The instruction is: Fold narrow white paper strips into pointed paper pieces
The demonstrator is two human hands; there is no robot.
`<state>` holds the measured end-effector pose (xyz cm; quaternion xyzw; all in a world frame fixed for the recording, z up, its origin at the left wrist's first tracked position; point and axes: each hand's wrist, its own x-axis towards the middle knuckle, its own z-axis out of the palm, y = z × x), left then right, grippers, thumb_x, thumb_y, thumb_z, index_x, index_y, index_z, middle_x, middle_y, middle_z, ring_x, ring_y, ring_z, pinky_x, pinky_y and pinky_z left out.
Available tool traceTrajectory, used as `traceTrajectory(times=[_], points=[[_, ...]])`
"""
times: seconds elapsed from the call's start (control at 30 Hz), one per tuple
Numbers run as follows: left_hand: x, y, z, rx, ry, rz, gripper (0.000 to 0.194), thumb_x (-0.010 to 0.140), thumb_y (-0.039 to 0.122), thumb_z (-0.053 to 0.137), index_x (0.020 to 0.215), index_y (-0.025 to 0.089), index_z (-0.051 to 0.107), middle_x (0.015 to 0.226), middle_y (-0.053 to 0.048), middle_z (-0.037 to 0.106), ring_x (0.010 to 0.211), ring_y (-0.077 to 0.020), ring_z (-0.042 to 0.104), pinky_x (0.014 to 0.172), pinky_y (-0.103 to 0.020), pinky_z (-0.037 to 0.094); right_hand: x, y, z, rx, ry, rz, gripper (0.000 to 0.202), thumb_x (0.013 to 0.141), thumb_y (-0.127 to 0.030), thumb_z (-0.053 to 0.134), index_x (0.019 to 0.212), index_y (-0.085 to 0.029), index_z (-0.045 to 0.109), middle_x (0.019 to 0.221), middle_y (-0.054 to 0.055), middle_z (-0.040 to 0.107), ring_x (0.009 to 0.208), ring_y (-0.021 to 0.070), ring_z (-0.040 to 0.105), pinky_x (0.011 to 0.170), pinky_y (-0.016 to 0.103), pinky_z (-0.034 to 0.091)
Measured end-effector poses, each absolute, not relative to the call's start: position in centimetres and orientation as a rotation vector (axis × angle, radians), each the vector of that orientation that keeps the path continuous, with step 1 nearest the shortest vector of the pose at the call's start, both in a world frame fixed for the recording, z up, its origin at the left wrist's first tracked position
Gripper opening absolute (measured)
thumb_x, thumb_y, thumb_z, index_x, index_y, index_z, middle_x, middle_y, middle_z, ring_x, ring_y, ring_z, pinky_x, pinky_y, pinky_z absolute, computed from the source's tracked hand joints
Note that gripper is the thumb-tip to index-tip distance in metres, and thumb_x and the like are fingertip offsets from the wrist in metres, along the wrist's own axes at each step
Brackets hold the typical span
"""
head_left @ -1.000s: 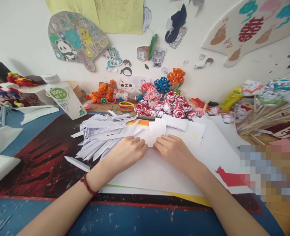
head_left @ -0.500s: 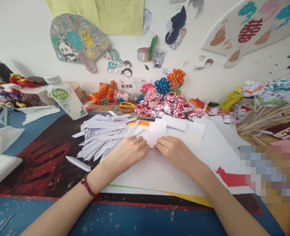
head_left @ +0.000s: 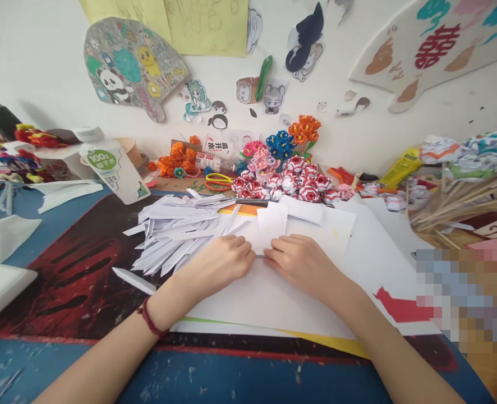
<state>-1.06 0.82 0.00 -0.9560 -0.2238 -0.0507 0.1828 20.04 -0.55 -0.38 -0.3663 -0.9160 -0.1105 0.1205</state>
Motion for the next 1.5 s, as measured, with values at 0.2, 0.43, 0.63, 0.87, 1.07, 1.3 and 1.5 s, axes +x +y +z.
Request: traceTrajectory(times=[0.2, 0.43, 0.63, 0.87, 1.07, 1.3, 1.5], points=[[-0.5, 0.7, -0.5, -2.691, -0.725, -0.251, 0.019, 0.091, 0.008, 0.046, 0.074, 0.016, 0.049, 0.074, -0.005, 0.053, 0.069, -0.0199, 0.05, 0.057, -0.033, 0.037, 19.5, -0.3, -1.2, -0.988, -2.643, -0.509, 0.025, 0.087, -0.004, 0.052, 0.065, -0.015, 0.058, 0.067, 0.003, 0.056, 0.064, 0.0169, 0.049, 0.057, 0.031, 0.028], [-0.2, 0.4, -0.5, -2.773, -0.719, -0.319, 0.021, 0.094, 0.01, 0.042, 0.075, 0.015, 0.05, 0.076, -0.004, 0.053, 0.07, -0.0186, 0.047, 0.059, -0.032, 0.036, 19.5, -0.3, -1.4, -0.933, -2.616, -0.423, 0.028, 0.091, -0.004, 0.04, 0.071, -0.014, 0.057, 0.07, 0.004, 0.056, 0.064, 0.0163, 0.048, 0.06, 0.031, 0.032], [-0.5, 0.7, 0.1, -2.88, -0.749, -0.455, 0.028, 0.095, 0.013, 0.04, 0.069, 0.016, 0.05, 0.071, -0.002, 0.05, 0.067, -0.0162, 0.045, 0.059, -0.031, 0.034, 20.1, -0.1, -1.3, -0.935, -2.56, -0.186, 0.026, 0.097, -0.014, 0.04, 0.077, -0.014, 0.057, 0.071, 0.003, 0.055, 0.066, 0.0153, 0.05, 0.063, 0.029, 0.036], [-1.1, 1.2, 0.6, -2.929, -0.824, -0.546, 0.031, 0.095, 0.014, 0.038, 0.07, 0.015, 0.056, 0.068, -0.003, 0.052, 0.067, -0.0156, 0.046, 0.061, -0.028, 0.035, 21.1, 0.5, -1.2, -0.982, -2.506, -0.136, 0.022, 0.095, -0.013, 0.042, 0.079, -0.015, 0.057, 0.074, 0.003, 0.056, 0.067, 0.0155, 0.05, 0.063, 0.029, 0.036], [-1.6, 1.6, 1.0, -2.993, -0.906, -0.655, 0.028, 0.095, 0.014, 0.04, 0.079, 0.014, 0.062, 0.071, -0.003, 0.055, 0.07, -0.015, 0.049, 0.063, -0.027, 0.037, 21.9, 0.9, -0.4, -1.023, -2.426, -0.049, 0.021, 0.095, -0.012, 0.043, 0.08, -0.015, 0.057, 0.075, 0.003, 0.056, 0.067, 0.0149, 0.05, 0.064, 0.028, 0.037], [-1.7, 1.5, 1.2, -2.97, -0.858, -0.689, 0.035, 0.098, 0.022, 0.037, 0.076, 0.014, 0.063, 0.068, -0.004, 0.054, 0.067, -0.0147, 0.048, 0.062, -0.027, 0.036, 22.4, 1.1, -0.5, -0.996, -2.345, 0.096, 0.022, 0.091, -0.005, 0.04, 0.082, -0.016, 0.056, 0.08, 0.005, 0.058, 0.073, 0.0159, 0.052, 0.068, 0.028, 0.041], [-1.6, 1.5, 1.1, -2.882, -0.872, -0.618, 0.035, 0.099, 0.026, 0.038, 0.073, 0.013, 0.058, 0.069, -0.003, 0.053, 0.066, -0.0144, 0.046, 0.06, -0.027, 0.035, 22.5, 1.2, -0.5, -1.08, -2.302, 0.168, 0.019, 0.09, -0.004, 0.043, 0.082, -0.017, 0.055, 0.079, 0.003, 0.057, 0.073, 0.0152, 0.052, 0.068, 0.027, 0.041]])
